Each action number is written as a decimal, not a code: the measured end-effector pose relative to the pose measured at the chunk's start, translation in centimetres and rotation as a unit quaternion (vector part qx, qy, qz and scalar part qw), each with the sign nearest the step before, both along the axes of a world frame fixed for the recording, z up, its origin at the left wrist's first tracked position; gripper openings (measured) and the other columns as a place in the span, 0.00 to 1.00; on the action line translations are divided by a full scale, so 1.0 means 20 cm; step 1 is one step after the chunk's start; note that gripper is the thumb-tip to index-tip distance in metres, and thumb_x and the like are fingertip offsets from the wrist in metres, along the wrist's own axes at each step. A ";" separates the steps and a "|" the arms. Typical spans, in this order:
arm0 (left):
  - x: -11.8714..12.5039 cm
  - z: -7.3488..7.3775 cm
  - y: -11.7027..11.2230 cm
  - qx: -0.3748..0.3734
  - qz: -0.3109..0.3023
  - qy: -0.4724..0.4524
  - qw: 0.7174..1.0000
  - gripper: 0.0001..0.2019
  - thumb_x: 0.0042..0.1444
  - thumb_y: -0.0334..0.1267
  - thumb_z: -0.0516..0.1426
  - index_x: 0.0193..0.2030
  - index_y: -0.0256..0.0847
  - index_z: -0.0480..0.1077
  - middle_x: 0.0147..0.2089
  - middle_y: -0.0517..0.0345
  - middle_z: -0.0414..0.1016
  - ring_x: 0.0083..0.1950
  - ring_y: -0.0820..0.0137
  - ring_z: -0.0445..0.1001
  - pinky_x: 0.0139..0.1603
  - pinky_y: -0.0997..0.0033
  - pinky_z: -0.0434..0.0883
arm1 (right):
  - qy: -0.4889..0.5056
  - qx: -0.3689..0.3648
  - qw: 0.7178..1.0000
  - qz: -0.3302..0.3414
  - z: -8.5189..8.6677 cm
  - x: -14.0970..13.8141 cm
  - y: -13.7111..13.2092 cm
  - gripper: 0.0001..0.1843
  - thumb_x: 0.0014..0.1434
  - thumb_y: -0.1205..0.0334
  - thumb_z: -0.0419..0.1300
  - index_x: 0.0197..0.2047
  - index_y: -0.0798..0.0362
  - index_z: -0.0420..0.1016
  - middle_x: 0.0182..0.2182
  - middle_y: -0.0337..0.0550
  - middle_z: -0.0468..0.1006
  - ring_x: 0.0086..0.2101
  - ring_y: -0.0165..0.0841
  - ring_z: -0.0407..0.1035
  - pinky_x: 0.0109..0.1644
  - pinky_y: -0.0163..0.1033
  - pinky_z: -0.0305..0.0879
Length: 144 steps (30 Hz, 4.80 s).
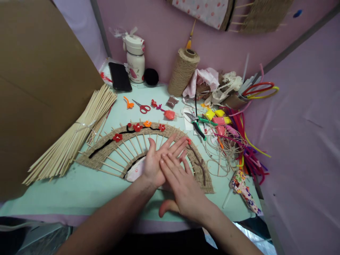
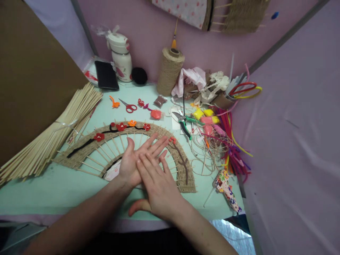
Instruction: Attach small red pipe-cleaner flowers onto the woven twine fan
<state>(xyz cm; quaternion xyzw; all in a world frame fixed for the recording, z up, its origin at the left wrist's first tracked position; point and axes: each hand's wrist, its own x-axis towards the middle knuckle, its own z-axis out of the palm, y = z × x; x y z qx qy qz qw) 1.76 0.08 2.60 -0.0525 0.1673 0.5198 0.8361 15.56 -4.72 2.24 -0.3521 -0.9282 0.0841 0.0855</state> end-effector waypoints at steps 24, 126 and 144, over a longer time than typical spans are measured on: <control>0.07 -0.04 -0.01 -0.016 -0.059 -0.023 0.998 0.48 0.56 0.70 0.33 0.72 0.32 0.47 0.68 0.37 0.61 0.72 0.59 0.54 0.70 0.61 0.51 | 0.015 -0.040 0.998 0.035 0.09 -0.06 -0.01 0.59 0.53 0.26 0.51 0.71 0.64 0.46 0.70 0.57 0.49 0.70 0.42 0.37 0.71 0.51 0.43; 0.06 0.00 -0.03 0.041 -0.066 0.030 0.997 0.40 0.60 0.67 0.37 0.64 0.36 0.63 0.61 0.39 0.69 0.63 0.55 0.67 0.64 0.55 0.61 | 0.146 0.107 0.970 -0.160 0.02 0.04 -0.01 0.17 0.67 0.58 0.53 0.56 0.47 0.72 0.58 0.50 0.70 0.58 0.44 0.59 0.62 0.58 0.51; 0.10 0.03 0.22 0.399 -0.057 0.810 0.427 0.13 0.61 0.34 0.52 0.47 0.43 0.76 0.49 0.49 0.73 0.55 0.58 0.66 0.57 0.54 0.63 | 0.264 0.036 0.876 -0.403 -0.06 0.18 0.33 0.07 0.63 0.61 0.57 0.40 0.51 0.76 0.36 0.43 0.80 0.38 0.36 0.71 0.49 0.45 0.56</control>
